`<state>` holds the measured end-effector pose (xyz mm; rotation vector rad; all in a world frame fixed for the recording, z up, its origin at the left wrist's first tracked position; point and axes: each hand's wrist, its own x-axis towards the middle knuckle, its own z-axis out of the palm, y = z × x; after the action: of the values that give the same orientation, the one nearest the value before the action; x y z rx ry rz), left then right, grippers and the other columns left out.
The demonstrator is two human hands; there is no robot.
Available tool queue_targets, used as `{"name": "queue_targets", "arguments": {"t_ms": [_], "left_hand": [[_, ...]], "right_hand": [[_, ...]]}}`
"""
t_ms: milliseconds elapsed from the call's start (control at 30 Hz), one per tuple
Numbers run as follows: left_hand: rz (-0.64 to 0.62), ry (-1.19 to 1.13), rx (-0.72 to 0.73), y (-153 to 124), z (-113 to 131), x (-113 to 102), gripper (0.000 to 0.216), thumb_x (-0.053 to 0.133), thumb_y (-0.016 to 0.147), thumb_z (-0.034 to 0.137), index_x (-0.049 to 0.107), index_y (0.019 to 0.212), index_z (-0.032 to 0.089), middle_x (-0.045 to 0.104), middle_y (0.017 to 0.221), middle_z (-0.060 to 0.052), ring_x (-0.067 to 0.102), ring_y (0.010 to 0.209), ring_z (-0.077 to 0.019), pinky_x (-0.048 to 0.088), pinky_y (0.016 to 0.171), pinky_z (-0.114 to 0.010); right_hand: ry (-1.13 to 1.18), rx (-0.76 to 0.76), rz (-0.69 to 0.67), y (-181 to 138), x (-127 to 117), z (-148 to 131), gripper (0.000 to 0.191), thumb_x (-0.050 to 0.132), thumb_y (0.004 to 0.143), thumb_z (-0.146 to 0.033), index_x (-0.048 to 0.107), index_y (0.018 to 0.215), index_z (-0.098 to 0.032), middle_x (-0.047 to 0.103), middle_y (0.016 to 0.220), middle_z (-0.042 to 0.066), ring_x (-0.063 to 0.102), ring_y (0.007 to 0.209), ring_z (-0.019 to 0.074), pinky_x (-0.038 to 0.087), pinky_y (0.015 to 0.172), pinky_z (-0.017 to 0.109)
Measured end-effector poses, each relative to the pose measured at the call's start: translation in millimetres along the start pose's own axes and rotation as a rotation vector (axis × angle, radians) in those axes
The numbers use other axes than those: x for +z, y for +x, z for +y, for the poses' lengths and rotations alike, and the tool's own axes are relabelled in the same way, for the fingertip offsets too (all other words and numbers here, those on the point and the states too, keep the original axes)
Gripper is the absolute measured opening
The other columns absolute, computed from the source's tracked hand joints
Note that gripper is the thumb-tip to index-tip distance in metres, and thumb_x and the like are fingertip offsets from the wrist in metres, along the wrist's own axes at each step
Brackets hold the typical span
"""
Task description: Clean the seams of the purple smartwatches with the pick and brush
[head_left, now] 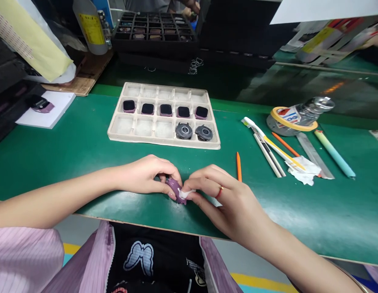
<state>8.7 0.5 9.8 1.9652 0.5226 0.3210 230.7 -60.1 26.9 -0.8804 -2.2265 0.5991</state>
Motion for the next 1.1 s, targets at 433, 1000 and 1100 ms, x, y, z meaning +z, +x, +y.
{"name": "queue_targets", "arguments": {"t_ms": [433,1000,1100], "left_hand": [[0.030,0.025,-0.012,0.6,0.7,-0.7,0.014,0.081,0.081,0.026,0.071,0.083,0.016,0.067,0.080,0.000,0.061,0.073,-0.0112,0.048,0.069,-0.019],[-0.014,-0.211,-0.147,1.6,4.9,-2.2,0.015,0.080,0.081,0.019,0.065,0.084,0.016,0.077,0.083,0.001,0.075,0.081,-0.0138,0.055,0.073,-0.019],[0.005,-0.204,-0.154,1.7,3.1,-2.2,0.019,0.083,0.077,0.019,0.064,0.080,0.016,0.076,0.080,0.002,0.075,0.081,-0.0143,0.054,0.071,-0.019]], "right_hand": [[0.053,-0.001,0.013,5.7,4.1,3.7,0.013,0.063,0.093,-0.009,0.065,0.092,-0.022,0.072,0.087,0.002,0.062,0.081,0.0156,0.053,0.074,0.029],[0.085,0.079,-0.029,3.2,1.9,2.0,0.013,0.060,0.094,-0.010,0.064,0.094,-0.022,0.072,0.085,0.003,0.063,0.078,0.0159,0.053,0.071,0.029],[0.060,0.063,-0.042,10.6,2.3,3.1,0.013,0.061,0.094,-0.009,0.065,0.091,-0.021,0.072,0.087,0.002,0.063,0.080,0.0159,0.053,0.074,0.029]]}}
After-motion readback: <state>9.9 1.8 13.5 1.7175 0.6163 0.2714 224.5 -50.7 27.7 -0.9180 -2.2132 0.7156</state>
